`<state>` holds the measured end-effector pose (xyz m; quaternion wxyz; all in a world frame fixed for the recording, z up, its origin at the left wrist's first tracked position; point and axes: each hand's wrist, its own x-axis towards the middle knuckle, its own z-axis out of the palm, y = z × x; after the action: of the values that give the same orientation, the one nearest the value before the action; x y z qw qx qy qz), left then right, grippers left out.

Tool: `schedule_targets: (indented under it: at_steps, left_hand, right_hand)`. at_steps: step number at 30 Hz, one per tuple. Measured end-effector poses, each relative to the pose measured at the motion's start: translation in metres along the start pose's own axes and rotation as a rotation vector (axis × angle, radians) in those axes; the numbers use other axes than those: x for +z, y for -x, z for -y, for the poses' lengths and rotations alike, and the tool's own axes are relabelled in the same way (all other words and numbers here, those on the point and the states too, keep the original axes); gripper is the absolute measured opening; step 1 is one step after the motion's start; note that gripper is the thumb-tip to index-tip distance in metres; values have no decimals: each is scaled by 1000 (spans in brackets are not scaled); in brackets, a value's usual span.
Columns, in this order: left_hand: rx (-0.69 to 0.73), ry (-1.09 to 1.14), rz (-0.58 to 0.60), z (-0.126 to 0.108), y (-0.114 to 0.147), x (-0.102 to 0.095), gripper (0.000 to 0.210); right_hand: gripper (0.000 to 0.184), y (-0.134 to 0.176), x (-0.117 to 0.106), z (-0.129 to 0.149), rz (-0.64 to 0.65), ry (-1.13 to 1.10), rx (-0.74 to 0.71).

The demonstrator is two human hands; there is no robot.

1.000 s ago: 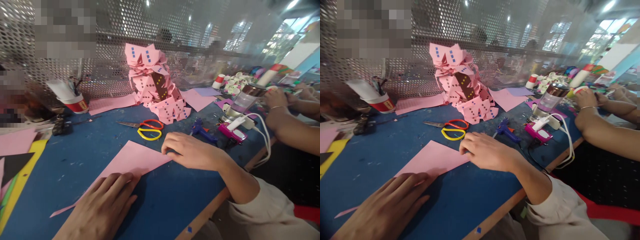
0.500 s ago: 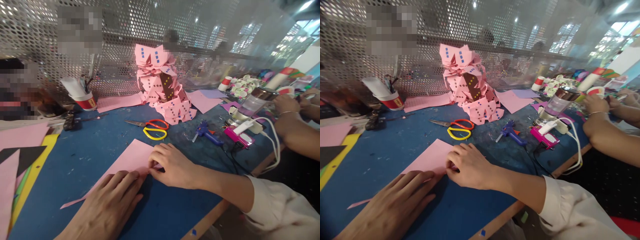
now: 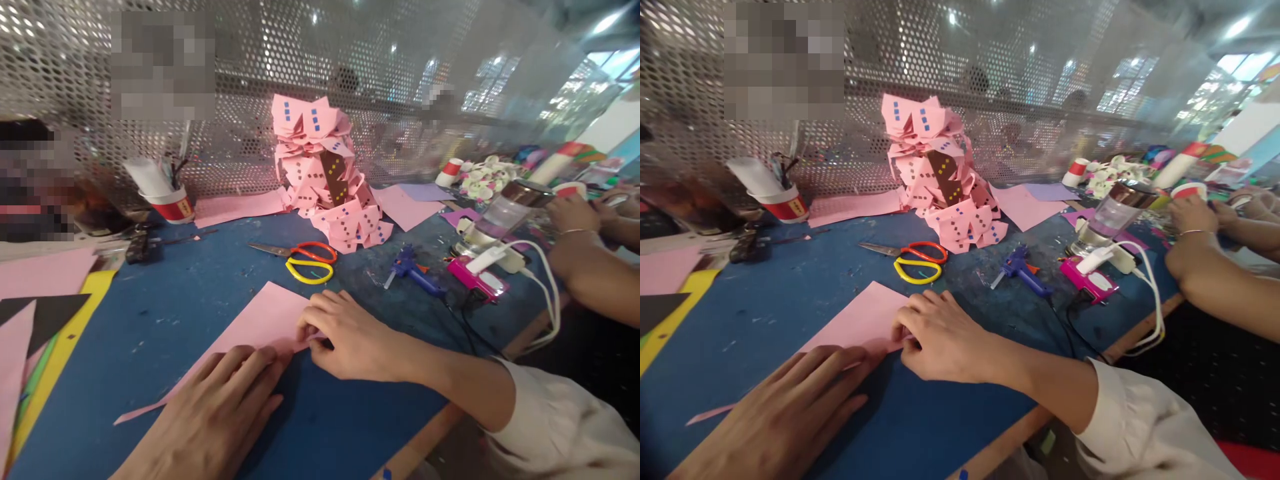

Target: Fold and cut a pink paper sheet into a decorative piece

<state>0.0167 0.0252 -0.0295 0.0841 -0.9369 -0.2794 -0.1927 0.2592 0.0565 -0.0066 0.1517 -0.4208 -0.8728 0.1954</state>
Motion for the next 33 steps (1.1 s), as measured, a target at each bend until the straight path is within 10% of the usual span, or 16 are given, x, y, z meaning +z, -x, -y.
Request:
schedule_targets:
  at_steps: [33]
  left_hand:
    - [-46,63,54,8,14,9,39]
  right_hand:
    - [23,11,-25,-21,118,-54,67]
